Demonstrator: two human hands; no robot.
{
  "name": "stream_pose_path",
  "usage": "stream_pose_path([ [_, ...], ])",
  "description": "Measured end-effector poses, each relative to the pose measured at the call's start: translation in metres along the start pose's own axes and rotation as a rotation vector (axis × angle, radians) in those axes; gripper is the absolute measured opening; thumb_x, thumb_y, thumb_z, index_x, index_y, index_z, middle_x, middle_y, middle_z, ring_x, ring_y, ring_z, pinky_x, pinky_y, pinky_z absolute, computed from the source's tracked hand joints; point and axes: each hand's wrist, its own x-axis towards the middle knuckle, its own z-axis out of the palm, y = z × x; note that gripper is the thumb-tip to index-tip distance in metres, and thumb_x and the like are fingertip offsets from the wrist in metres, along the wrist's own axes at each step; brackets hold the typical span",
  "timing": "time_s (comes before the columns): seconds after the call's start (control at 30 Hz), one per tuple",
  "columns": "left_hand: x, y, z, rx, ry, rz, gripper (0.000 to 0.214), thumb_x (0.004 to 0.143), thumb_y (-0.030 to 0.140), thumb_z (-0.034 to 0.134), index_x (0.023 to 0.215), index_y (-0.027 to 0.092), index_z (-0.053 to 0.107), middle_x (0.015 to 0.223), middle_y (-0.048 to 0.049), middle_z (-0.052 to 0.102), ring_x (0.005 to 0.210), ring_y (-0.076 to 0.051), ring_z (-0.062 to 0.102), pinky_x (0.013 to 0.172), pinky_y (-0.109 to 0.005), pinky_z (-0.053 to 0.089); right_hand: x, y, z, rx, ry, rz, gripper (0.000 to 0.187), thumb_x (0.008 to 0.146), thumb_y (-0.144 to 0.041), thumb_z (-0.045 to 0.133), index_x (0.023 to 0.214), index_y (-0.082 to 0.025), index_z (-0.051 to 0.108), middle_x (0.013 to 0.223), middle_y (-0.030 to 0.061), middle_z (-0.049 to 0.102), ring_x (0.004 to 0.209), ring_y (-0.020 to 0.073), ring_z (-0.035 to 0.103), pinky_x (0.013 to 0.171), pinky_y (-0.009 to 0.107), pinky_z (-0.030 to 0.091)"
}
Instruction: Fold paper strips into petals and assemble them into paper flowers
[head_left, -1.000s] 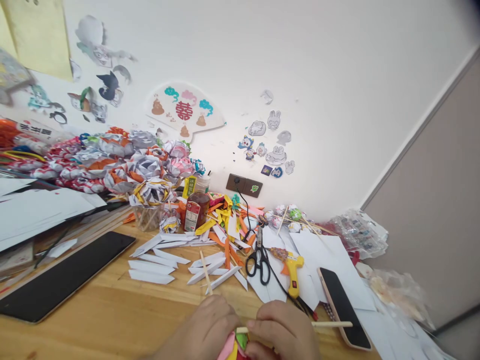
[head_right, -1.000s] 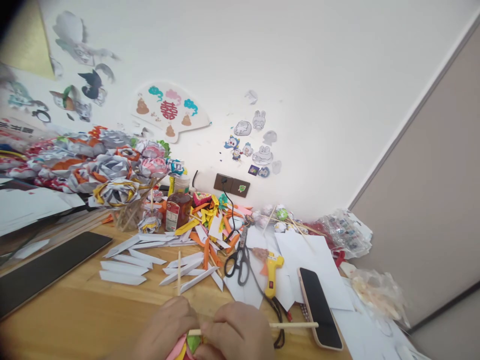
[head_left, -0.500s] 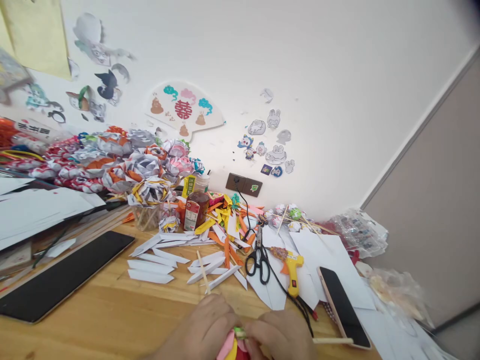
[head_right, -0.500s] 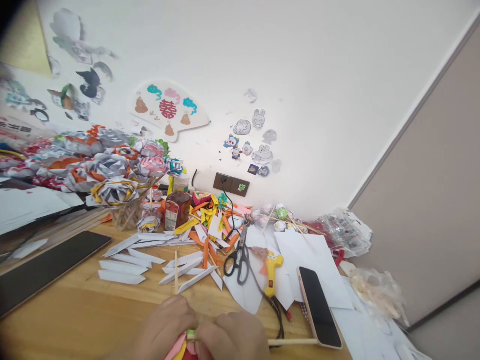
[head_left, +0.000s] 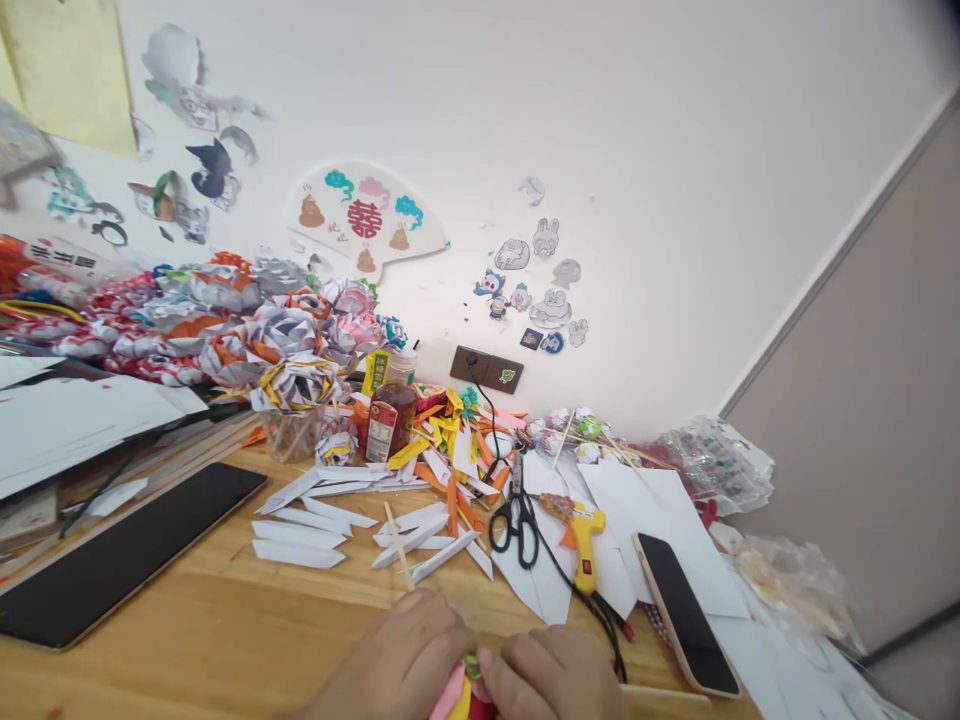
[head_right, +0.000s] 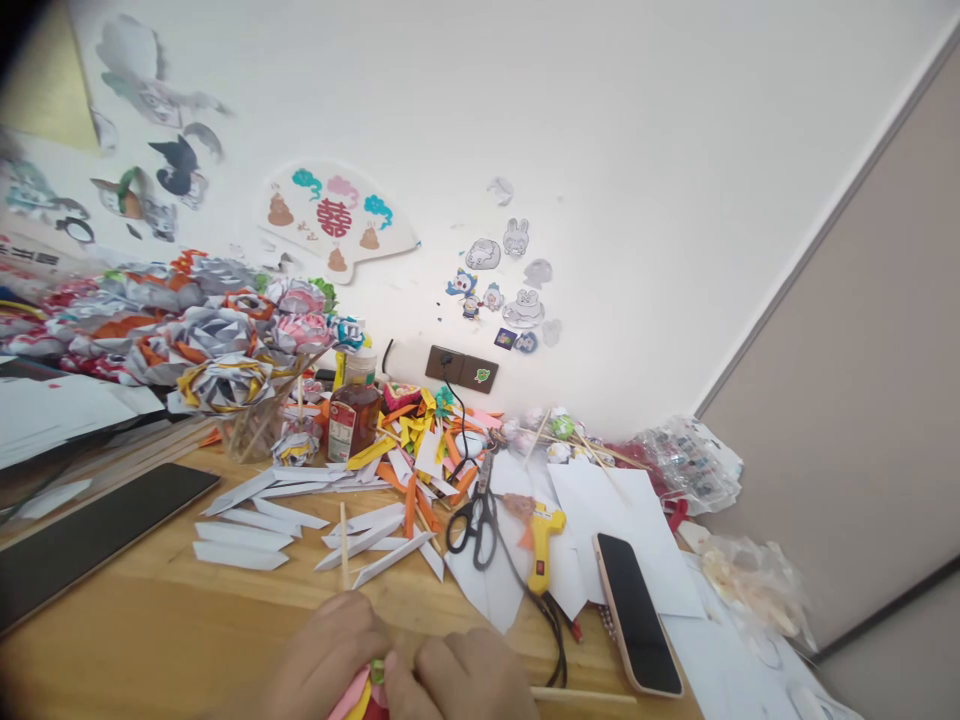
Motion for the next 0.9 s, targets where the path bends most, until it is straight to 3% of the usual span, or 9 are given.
stream_pose_path([
  [0.23,0.000,0.000,0.002,0.033,0.049,0.069,0.033,0.100,0.023,0.023,0.090,0.017,0.054,0.066,-0.0035,0.058,0.059,-0.017,0.050,0.055,-0.028,0.037,-0.005,-0.002,0.008,-0.001,-0.005,0.030,0.021,0.095,-0.015,0.044,0.080,-0.018,0.058,0.048,-0.0051,0.051,0.036,0.0092,0.046,0.037,0.022,0.029],
  [0.37,0.002,0.003,-0.001,0.009,0.026,0.017,0.034,0.100,0.031,0.024,0.089,0.018,0.053,0.066,-0.0036,0.057,0.059,-0.018,0.049,0.056,-0.029,0.036,-0.008,-0.003,0.013,0.022,-0.012,0.075,0.030,0.095,-0.017,0.042,0.067,-0.020,0.051,0.045,-0.0064,0.047,0.033,0.0080,0.041,0.037,0.022,0.027],
  [0.47,0.000,0.000,0.001,-0.047,0.029,0.068,0.032,0.100,0.030,0.025,0.089,0.020,0.053,0.064,-0.0013,0.056,0.055,-0.017,0.047,0.054,-0.028,0.036,-0.012,-0.003,0.015,0.048,-0.025,0.070,0.034,0.096,-0.016,0.039,0.063,-0.021,0.048,0.044,-0.0078,0.046,0.032,0.0071,0.039,0.036,0.021,0.026],
  [0.6,-0.007,-0.007,0.008,-0.072,0.023,0.048,0.034,0.101,0.029,0.023,0.089,0.020,0.054,0.063,-0.0008,0.056,0.055,-0.016,0.048,0.055,-0.028,0.037,-0.017,-0.001,0.013,0.046,-0.052,0.013,0.027,0.098,-0.019,0.038,0.077,-0.021,0.056,0.049,-0.0067,0.051,0.034,0.0092,0.043,0.037,0.024,0.026],
  [0.73,-0.012,-0.010,0.013,-0.034,0.053,0.027,0.038,0.100,0.032,0.022,0.084,0.020,0.055,0.064,-0.0021,0.057,0.057,-0.017,0.049,0.055,-0.029,0.037,-0.019,-0.001,0.011,-0.022,-0.090,-0.024,0.012,0.092,-0.015,0.049,0.085,-0.018,0.058,0.052,-0.0055,0.053,0.036,0.0107,0.045,0.038,0.025,0.025],
  [0.9,-0.015,-0.011,0.015,-0.023,0.050,-0.033,0.033,0.099,0.034,0.028,0.081,0.022,0.054,0.063,-0.0005,0.055,0.056,-0.017,0.050,0.055,-0.029,0.039,-0.010,0.000,0.009,-0.026,-0.038,-0.031,0.023,0.096,-0.010,0.037,0.086,-0.017,0.057,0.049,-0.0047,0.054,0.034,0.0116,0.045,0.036,0.027,0.027],
])
